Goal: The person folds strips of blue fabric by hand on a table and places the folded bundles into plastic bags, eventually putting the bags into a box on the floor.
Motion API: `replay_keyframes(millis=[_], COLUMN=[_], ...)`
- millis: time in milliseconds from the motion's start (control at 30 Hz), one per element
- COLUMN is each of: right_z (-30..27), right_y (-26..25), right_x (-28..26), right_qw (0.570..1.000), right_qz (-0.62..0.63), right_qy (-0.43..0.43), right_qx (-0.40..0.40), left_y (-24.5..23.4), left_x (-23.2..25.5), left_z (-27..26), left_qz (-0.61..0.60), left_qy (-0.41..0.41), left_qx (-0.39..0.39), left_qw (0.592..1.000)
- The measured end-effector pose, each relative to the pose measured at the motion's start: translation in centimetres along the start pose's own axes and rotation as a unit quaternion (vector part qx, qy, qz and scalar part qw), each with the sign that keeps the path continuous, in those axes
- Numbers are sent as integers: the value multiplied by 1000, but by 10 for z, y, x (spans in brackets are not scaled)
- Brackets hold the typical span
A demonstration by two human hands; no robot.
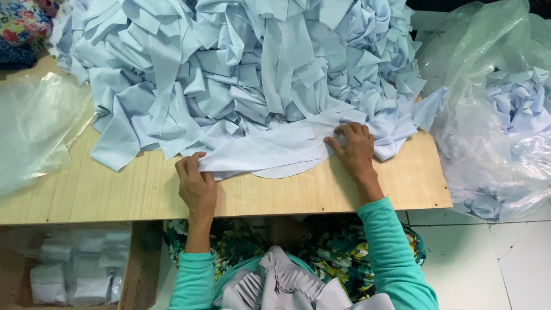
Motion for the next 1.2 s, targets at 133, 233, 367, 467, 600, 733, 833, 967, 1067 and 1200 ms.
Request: replay_keyframes(millis=[133,233,367,467,600,733,833,967,1067,1200], right_z=[-2,-6,-20,-40,-60,-76,-84,-84,-75,-64], right_y=[16,16,-9,-31,-35,-43,-48,-52,-47,-22], right_x=[-1,-4,-14,-23,-38,-23,-13,-28,-71,-127], right_qw=[1000,998,974,909,776,806,894,970,987,995], right_qz=[25,33,225,404,600,550,400,181,114,84], right_qy=[-1,-58,15,98,179,197,177,121,92,45], right_qx=[-9,3,10,24,74,95,96,108,64,-13], left_y=[1,0,-10,-21,-31,-32,-34,-32,-32,-26], left_x=[-19,-31,-36,-37,-35,-36,-40,-41,-35,-48], left_z=[2,-1,-1,-4,-8,-11,-14,-16,-15,-18], left_qz=[-34,-75,-118,-125,-122,-102,-104,-72,-25,-24], left_qy=[-19,-10,-13,-13,6,21,17,16,17,17], left_qx=[28,38,38,43,11,-12,-16,-12,-12,1], left_qw=[999,996,992,991,992,994,994,997,999,1000])
Point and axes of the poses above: each hand's wrist, its own z-axis towards the middle knuckle, its own y-axis out of the palm, x = y × z, the point moved 5 cm from there along z, towards the middle knuckle, and after that the axes turned 10 degrees about -y, right-handed, at the moved point
